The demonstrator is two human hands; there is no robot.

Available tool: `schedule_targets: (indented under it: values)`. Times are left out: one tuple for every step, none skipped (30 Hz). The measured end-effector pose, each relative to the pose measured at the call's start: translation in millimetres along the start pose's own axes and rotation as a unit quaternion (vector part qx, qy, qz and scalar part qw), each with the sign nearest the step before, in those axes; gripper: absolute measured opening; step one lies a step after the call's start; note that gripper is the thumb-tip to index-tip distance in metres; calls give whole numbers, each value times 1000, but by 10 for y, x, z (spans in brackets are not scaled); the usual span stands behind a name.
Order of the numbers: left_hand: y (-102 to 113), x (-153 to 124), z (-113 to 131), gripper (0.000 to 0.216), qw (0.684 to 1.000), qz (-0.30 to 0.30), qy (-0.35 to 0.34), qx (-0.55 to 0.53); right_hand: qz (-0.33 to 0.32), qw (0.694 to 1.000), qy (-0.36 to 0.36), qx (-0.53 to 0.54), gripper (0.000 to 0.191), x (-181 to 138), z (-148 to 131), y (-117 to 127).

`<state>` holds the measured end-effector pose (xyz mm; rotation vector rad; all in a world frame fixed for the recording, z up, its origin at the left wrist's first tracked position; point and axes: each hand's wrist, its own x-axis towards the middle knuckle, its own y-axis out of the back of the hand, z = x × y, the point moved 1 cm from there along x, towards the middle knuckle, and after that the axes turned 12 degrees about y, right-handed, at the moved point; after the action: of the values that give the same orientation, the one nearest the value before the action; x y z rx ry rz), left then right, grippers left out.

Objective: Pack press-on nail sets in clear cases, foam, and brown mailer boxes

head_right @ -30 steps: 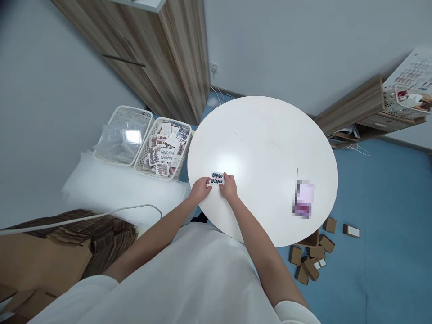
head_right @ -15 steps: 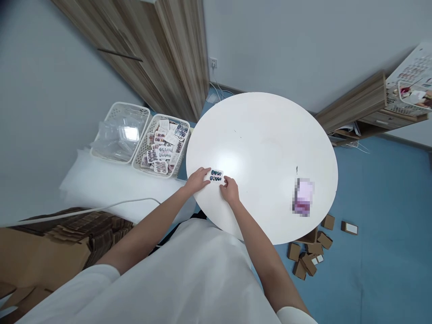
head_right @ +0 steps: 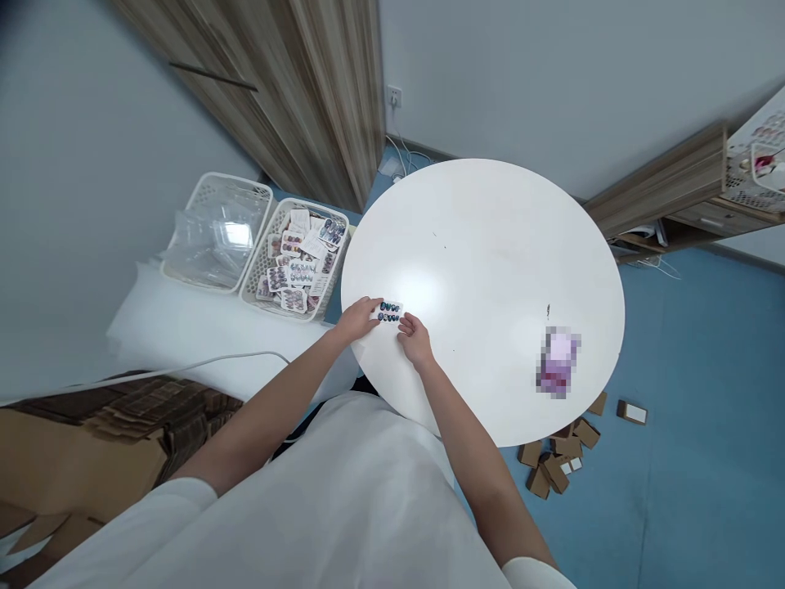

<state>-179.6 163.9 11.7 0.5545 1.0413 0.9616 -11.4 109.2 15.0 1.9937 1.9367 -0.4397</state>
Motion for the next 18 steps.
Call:
schedule_targets:
  values:
    - [24, 11, -33, 50, 1000, 3, 7, 1, -5, 1000, 4, -3, 62, 26, -17, -41]
    - [50, 25, -66, 50, 1000, 7, 15, 4, -10, 1000, 9, -7, 62, 56, -33, -82]
    - [76, 43, -96, 50, 1000, 10, 20, 7, -15, 1000, 15, -14, 63, 92, -47, -122]
    - [103, 64, -123, 50, 1000, 15, 24, 9, -20, 999, 22, -25, 62, 132, -57, -159]
    - [130, 87, -147, 51, 999, 19, 26, 11, -24, 998, 30, -39, 62, 176, -65, -191]
    - [155, 114, -168, 51, 999, 21, 26, 12, -28, 997, 41, -58, 61, 225, -69, -217]
    - [180, 142, -185, 52, 999, 24, 27, 10, -33, 995, 54, -80, 61, 277, -72, -237]
    - [204, 172, -199, 53, 999, 25, 26, 7, -38, 992, 68, -102, 60, 331, -74, -251]
    - [228, 203, -210, 53, 999, 26, 27, 3, -42, 988, 82, -122, 59, 387, -76, -261]
    - [250, 234, -220, 54, 999, 27, 29, -2, -46, 985, 94, -138, 58, 442, -81, -267]
    - [273, 266, -228, 54, 999, 28, 32, -6, -50, 982, 104, -149, 58, 496, -87, -271]
    - [295, 297, -237, 54, 999, 28, 36, -10, -54, 980, 110, -154, 59, 546, -95, -276]
    - [316, 328, -245, 54, 999, 28, 39, -14, -57, 979, 114, -157, 59, 591, -105, -282]
    - [337, 358, -254, 54, 999, 27, 42, -17, -59, 979, 117, -158, 59, 630, -115, -290]
    - [357, 387, -265, 54, 998, 26, 44, -21, -58, 979, 118, -158, 60, 663, -126, -301]
    - [375, 416, -277, 54, 998, 25, 44, -26, -56, 979, 119, -157, 60, 689, -135, -313]
    - [391, 443, -289, 54, 998, 22, 43, -31, -54, 979, 120, -156, 59, 710, -142, -326]
    - [405, 469, -302, 54, 998, 19, 42, -36, -51, 979, 119, -155, 59, 727, -147, -338]
